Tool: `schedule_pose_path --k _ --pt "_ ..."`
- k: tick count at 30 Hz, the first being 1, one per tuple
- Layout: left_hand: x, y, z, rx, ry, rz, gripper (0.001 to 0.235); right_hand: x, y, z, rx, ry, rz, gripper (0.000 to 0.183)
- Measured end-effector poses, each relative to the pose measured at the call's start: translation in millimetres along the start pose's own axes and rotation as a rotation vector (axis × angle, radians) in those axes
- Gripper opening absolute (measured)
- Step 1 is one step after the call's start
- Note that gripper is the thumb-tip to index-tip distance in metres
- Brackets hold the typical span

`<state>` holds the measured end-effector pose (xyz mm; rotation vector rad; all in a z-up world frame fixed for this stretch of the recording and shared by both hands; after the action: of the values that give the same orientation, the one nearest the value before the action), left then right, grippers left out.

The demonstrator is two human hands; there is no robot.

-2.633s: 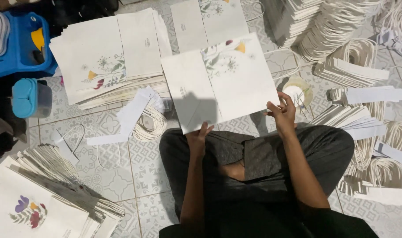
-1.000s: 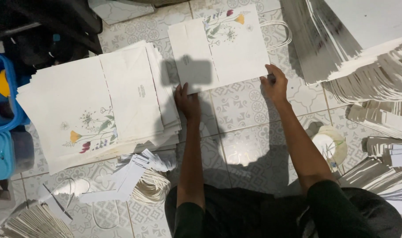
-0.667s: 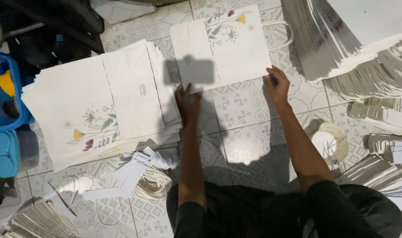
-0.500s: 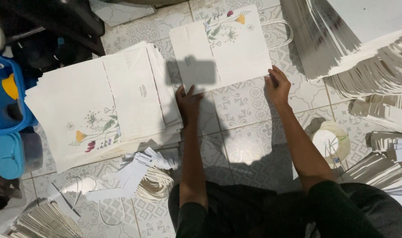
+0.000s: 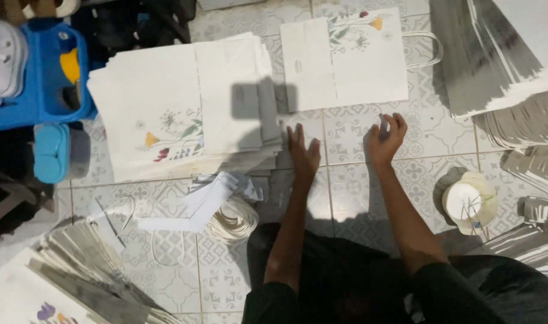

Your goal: The person sits on the floor and assembles paper bags by applying glue to paper strips and attaching them to the bag body. They press the glued areas to secure the handles and stack the finished bags.

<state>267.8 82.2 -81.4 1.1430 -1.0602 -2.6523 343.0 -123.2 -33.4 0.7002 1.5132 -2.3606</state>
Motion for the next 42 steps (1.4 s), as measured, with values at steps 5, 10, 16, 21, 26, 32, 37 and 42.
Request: schedule_pose_path --k 5,10,16,21,26,32,37,42 --pt "4 63 102 0.661 -0.305 0.490 0.049 43 -85 -54 -0.002 -0.149 0.052 0.022" --pt "-53 26 239 0.412 0.091 0.337 0.029 47 -184 -112 -0.135 -0.425 0.135 0.021" --pt "-76 -122 357 -0.285 0.374 0.293 0.050 36 -232 -159 -0.130 -0.639 0.014 0.045" --pt "-80 -161 390 -0.346 0.250 0.390 0.069 49 -211 -185 -0.032 -0.629 -0.127 0.058" --pt "-78 -181 388 -0.348 0.329 0.383 0.060 61 -230 -189 0.053 -0.635 -0.068 0.067" --pt "-68 -189 384 -0.284 0.375 0.372 0.051 66 -254 -189 -0.052 -0.530 -0.090 0.068" --pt "-64 -183 388 -0.172 0.475 0.321 0.037 62 -279 -186 -0.667 -0.420 -0.603 0.061" --pt "-23 -229 358 0.314 0.640 0.799 0.014 54 -267 -145 -0.947 -0.379 -0.839 0.060"
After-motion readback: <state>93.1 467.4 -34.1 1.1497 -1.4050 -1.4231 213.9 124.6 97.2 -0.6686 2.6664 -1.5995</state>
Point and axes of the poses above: each hand's wrist, its own x-axis away from the middle knuckle, its own z-axis out of the back of the hand, y = z × x, the point moved 1 cm from there along -x, towards the middle knuckle, and after that the axes turned 10 degrees about -y, right-handed, at the moved point
